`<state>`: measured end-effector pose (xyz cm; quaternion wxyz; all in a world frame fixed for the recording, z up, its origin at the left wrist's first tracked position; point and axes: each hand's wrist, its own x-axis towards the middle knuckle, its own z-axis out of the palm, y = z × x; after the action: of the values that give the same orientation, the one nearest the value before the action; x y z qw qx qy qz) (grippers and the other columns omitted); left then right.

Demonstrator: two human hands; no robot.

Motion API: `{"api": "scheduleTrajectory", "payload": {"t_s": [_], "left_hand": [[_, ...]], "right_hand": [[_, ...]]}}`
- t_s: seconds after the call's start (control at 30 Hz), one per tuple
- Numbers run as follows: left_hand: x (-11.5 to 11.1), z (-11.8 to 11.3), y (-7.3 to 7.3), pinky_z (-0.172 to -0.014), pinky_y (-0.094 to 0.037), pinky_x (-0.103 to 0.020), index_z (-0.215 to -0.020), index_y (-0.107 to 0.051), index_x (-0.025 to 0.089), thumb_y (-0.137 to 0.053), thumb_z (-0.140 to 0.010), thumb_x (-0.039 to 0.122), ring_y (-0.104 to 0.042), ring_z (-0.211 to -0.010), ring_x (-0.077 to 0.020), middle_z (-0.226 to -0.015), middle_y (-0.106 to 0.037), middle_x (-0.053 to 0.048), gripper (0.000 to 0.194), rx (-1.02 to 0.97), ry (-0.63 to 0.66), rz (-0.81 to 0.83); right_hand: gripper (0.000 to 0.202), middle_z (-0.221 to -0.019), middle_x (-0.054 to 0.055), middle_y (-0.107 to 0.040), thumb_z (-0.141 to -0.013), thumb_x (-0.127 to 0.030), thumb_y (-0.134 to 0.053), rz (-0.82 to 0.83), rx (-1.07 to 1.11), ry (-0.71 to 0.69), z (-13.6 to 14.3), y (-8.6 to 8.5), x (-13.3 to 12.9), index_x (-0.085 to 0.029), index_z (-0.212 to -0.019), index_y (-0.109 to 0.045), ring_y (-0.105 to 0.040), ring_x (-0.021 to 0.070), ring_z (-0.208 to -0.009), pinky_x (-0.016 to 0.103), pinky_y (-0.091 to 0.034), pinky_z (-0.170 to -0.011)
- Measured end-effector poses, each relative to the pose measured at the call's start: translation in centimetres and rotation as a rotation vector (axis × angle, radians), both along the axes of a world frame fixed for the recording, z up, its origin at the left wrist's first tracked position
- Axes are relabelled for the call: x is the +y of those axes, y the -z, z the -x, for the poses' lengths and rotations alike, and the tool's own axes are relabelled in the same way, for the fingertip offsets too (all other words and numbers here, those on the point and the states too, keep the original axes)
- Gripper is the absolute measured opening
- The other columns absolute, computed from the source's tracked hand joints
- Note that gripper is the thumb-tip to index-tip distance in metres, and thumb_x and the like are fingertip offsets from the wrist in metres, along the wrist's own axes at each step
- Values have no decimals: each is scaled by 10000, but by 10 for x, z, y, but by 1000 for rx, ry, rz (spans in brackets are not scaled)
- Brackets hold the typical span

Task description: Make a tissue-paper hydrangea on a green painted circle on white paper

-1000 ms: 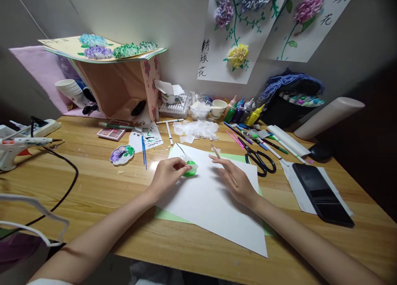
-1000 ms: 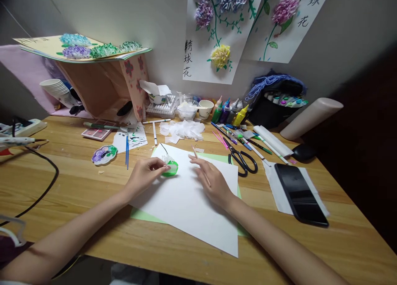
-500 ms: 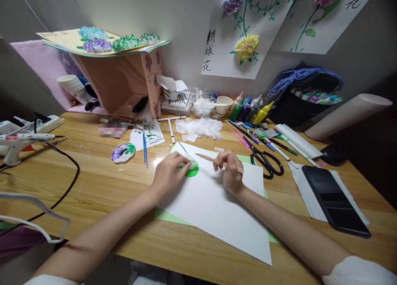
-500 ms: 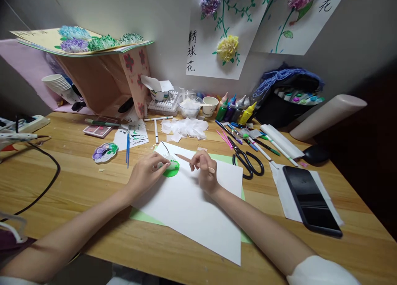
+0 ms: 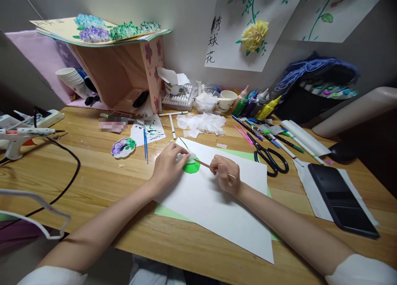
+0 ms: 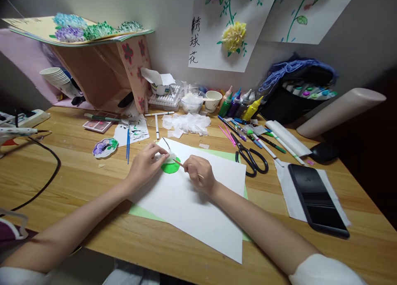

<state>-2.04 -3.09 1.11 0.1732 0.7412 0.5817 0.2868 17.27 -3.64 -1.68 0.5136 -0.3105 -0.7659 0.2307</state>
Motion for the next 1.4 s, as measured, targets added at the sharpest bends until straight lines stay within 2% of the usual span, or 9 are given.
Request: {"api": "scheduleTrajectory", "payload": {"t_s": [0.2, 0.33, 0.47, 0.6, 0.8, 0.93, 1.1, 1.2, 1.4], "left_hand": [[2, 1, -1, -784, -379, -305, -806, -639, 204, -551, -839, 274, -512, -883, -190, -869, -581, -30, 117, -76, 93, 2], [3, -3, 0, -849, -351, -344, -798, -668, 215, -585, -819, 282, -455, -937, -211, -915, -555, -38, 108, -62, 60, -6], [3, -5, 3, -850, -351, -353, -798, -668, 215, -590, -816, 282, -427, -946, -213, -955, -534, -41, 104, -7, 30, -49], [3, -5, 4, -838, -360, -347, -790, -653, 205, -590, -816, 278, -425, -941, -210, -952, -529, -40, 100, 34, 10, -97], [4, -6, 4, -815, -366, -339, -812, -643, 210, -570, -831, 286, -451, -909, -203, -925, -559, -34, 107, 53, 36, -98], [6, -3, 5, -848, -372, -346, -897, -606, 199, -465, -889, 272, -474, -947, -206, -941, -578, -44, 159, 2, -26, -98], [13, 5, 15, -849, -406, -332, -966, -548, 173, -362, -902, 194, -525, -972, -192, -1008, -572, -68, 198, -129, -112, -10], [16, 8, 20, -833, -418, -332, -936, -544, 167, -346, -884, 160, -553, -928, -189, -959, -592, -64, 205, -143, -103, 30], [17, 10, 21, -811, -435, -321, -914, -545, 171, -336, -830, 91, -570, -896, -185, -918, -610, -60, 239, -140, -70, 28]], "right_hand": [[395, -510, 3, -451, -946, -346, -235, -83, 29, -15, -2, 0, -2, -227, -628, -439, -424, 143, -474, 290, -345, -490], [377, -525, 5, -456, -951, -319, -229, -138, -24, -58, -2, -3, 0, -227, -651, -437, -431, 142, -486, 284, -347, -497], [364, -552, 5, -462, -956, -315, -237, -78, -60, -16, 0, -2, 2, -220, -669, -440, -445, 136, -512, 280, -363, -525], [328, -568, 3, -466, -956, -283, -262, -94, -39, -42, 1, 0, 4, -215, -690, -443, -447, 132, -531, 274, -368, -543], [308, -576, 1, -468, -952, -275, -291, -56, -128, -23, 3, -3, 5, -215, -698, -453, -441, 132, -524, 273, -367, -546], [309, -589, 4, -472, -953, -279, -295, -20, -145, 7, 4, -4, 5, -214, -697, -455, -455, 137, -546, 271, -367, -561], [349, -580, 3, -469, -958, -305, -269, 12, -157, 48, 6, -4, 6, -216, -663, -435, -458, 134, -542, 264, -368, -565], [395, -544, -2, -472, -957, -359, -255, 77, -189, 93, 11, -13, 10, -220, -621, -409, -460, 130, -508, 261, -355, -543], [457, -365, -42, -426, -949, -397, -283, 313, -216, 175, 36, -43, 36, -219, -544, -395, -509, 121, -425, 240, -368, -546]]}}
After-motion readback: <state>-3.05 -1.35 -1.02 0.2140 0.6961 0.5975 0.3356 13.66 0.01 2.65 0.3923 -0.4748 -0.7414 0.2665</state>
